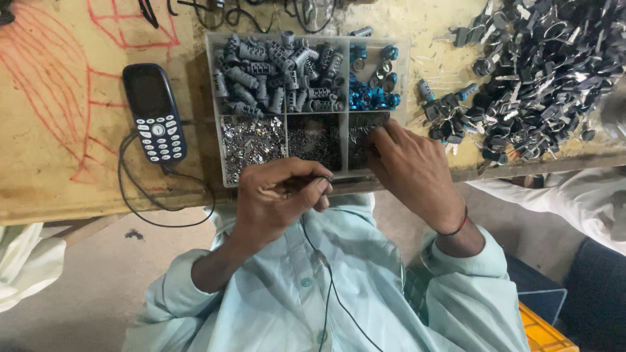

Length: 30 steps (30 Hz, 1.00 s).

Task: The person sits at a workbench assembling small metal components. They pick parts from a compartment box, fit the pieces together by hand, and place the finished assemblies onto a growing pile on the table, repeating the cycle.

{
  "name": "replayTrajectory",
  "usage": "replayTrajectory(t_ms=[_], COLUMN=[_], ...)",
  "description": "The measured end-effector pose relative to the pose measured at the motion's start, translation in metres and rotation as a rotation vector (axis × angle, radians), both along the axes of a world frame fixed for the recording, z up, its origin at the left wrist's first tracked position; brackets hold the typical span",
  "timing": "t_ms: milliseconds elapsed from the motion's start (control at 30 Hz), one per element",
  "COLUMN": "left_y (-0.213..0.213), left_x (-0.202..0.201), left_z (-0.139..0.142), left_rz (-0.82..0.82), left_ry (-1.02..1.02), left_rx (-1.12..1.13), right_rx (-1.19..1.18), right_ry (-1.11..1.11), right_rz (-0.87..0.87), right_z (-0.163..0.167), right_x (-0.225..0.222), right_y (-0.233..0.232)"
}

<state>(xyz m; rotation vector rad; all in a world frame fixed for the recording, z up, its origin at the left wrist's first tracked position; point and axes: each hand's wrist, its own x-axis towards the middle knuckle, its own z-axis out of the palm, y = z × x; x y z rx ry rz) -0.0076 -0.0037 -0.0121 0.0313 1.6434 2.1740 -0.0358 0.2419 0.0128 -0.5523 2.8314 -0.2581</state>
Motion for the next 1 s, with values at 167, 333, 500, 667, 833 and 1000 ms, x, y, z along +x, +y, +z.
replayTrajectory(t_ms=[167, 333, 500, 667, 833, 1000], left_y=[0.003, 0.010, 0.004, 0.008, 0.009, 0.006], left_x=[0.001, -0.001, 0.001, 0.006, 0.002, -0.001], left_z=[0.001, -0.004, -0.007, -0.005, -0.003, -0.003], left_rz=[0.051, 0.029, 0.071, 0.101, 0.138, 0.107], left_ry=[-0.005, -0.167, -0.137, -0.130, -0.237, -0.293], left_rx=[0.025, 0.136, 0.094, 0.034, 0.251, 0.287], right_rx=[-0.814, -0.670, -0.620, -0.713, -0.734, -0.758], right_ry=[-0.304, 0.289, 0.374, 0.229, 0.184, 0.160], right_rz=[-0.287, 0.020, 0.157, -0.034, -0.121, -0.198], right_z=[0.022, 0.003, -0.021, -0.009, -0.002, -0.003], right_x=[0.003, 0.018, 0.021, 0.023, 0.031, 0.037], right_y=[-0.008, -0.034, -0.033, -0.030, -0.042, -0.051])
